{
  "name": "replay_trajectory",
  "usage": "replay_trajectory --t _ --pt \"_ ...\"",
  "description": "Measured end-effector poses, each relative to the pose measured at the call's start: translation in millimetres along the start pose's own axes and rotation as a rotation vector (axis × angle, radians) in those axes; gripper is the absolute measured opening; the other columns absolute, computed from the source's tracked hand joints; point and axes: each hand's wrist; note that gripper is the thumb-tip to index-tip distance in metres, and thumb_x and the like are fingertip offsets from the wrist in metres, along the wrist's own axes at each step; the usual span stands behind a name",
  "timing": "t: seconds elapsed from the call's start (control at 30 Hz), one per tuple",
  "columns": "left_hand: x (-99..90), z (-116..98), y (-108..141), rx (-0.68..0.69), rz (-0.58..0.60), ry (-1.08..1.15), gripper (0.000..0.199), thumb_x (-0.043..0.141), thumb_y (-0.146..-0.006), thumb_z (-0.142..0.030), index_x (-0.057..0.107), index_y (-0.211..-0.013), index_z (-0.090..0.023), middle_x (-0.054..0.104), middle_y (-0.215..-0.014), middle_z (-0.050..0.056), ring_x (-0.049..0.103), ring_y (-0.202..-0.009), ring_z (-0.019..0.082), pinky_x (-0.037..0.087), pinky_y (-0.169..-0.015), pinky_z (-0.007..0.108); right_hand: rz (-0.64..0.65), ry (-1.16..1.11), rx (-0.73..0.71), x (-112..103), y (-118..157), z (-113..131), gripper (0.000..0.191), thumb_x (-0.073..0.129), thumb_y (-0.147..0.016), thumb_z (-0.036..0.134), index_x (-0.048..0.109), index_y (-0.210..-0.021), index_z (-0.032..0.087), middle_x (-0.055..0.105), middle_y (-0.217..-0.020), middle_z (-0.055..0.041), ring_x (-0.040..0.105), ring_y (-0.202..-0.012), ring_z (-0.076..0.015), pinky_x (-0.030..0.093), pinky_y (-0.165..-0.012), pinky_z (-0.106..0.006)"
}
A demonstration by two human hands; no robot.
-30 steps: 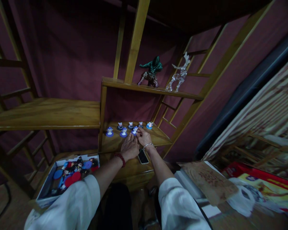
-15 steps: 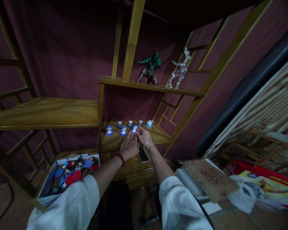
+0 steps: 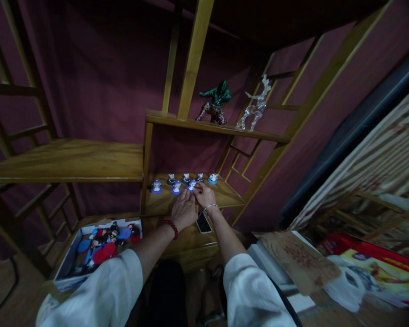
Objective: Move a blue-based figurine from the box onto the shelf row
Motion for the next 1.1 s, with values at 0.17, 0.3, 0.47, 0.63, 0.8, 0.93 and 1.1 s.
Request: replay_trajectory --t 0.17,0.3,0.47,0.63,0.8,0.93,1.1 --pt "5.9 3.9 9.4 0.066 -0.159 0.025 0.043 0.033 -0.085 -0.024 0.048 -0.119 -0.002 0.043 -0.133 0.018 0.03 -0.129 0.022 0.024 -0.108 0.035 -0.11 0.049 0.015 -4.7 4.6 6.2 0.034 0.053 -0.073 0.018 0.059 -0.106 0.02 0.069 -0.094 -0.0039 0.065 -0.081 -0.0147 0.049 -0.083 -0.028" --pt "7.4 8.5 18.3 0.142 -0.217 0.072 0.035 0.034 -0.083 -0.015 0.056 -0.11 -0.006 0.051 -0.127 0.015 0.039 -0.123 0.02 0.032 -0.105 0.034 -0.237 0.015 0.043 -8.3 13.2 8.9 0.028 0.05 -0.074 0.022 0.061 -0.1 0.02 0.07 -0.089 -0.0038 0.065 -0.079 -0.0155 0.049 -0.082 -0.03" --pt "3.6 8.2 30.1 0.168 -0.211 0.119 0.034 0.038 -0.078 -0.009 0.06 -0.105 -0.008 0.057 -0.118 0.013 0.046 -0.116 0.019 0.035 -0.103 0.033 -0.319 -0.076 0.042 -10.2 29.5 11.8 0.026 0.048 -0.075 0.03 0.062 -0.093 0.018 0.069 -0.081 -0.0042 0.064 -0.075 -0.0162 0.049 -0.076 -0.029" --pt "0.0 7.9 43.5 0.167 -0.227 0.211 0.034 0.039 -0.076 -0.005 0.063 -0.098 -0.012 0.061 -0.113 0.009 0.048 -0.113 0.018 0.037 -0.102 0.033 -0.27 -0.222 0.035 -11.7 46.3 19.4 0.028 0.047 -0.075 0.035 0.062 -0.089 0.015 0.068 -0.074 -0.0043 0.063 -0.067 -0.0164 0.05 -0.067 -0.028" --pt "-0.2 15.6 60.1 0.253 -0.272 0.281 0.035 0.039 -0.074 -0.003 0.063 -0.098 -0.013 0.062 -0.109 0.007 0.047 -0.111 0.016 0.038 -0.101 0.031 -0.231 -0.334 0.0 -3.7 73.5 42.9 0.03 0.049 -0.075 0.04 0.063 -0.084 0.014 0.061 -0.056 -0.0003 0.058 -0.054 -0.0148 0.047 -0.055 -0.025" --pt "3.8 26.6 74.2 0.282 -0.246 0.266 0.033 0.041 -0.073 -0.003 0.062 -0.097 -0.013 0.061 -0.109 0.009 0.047 -0.111 0.017 0.039 -0.1 0.031 -0.205 -0.32 -0.043 9.5 101.8 68.6 0.029 0.048 -0.077 0.039 0.064 -0.081 0.016 0.057 -0.051 0.0016 0.055 -0.05 -0.0134 0.045 -0.052 -0.023" --pt "11.5 44.8 94.6 0.271 -0.158 0.212 0.037 0.045 -0.071 -0.005 0.06 -0.104 -0.014 0.058 -0.116 0.01 0.045 -0.115 0.02 0.038 -0.1 0.036 -0.184 -0.243 -0.119 27.2 130.5 88.6 0.025 0.047 -0.078 0.035 0.065 -0.082 0.018 0.065 -0.067 -0.0023 0.059 -0.061 -0.0147 0.048 -0.061 -0.024"
Point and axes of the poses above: each hand's wrist, its own y-axis away from the middle knuckle, its own x-axis out of the palm, z = x × y
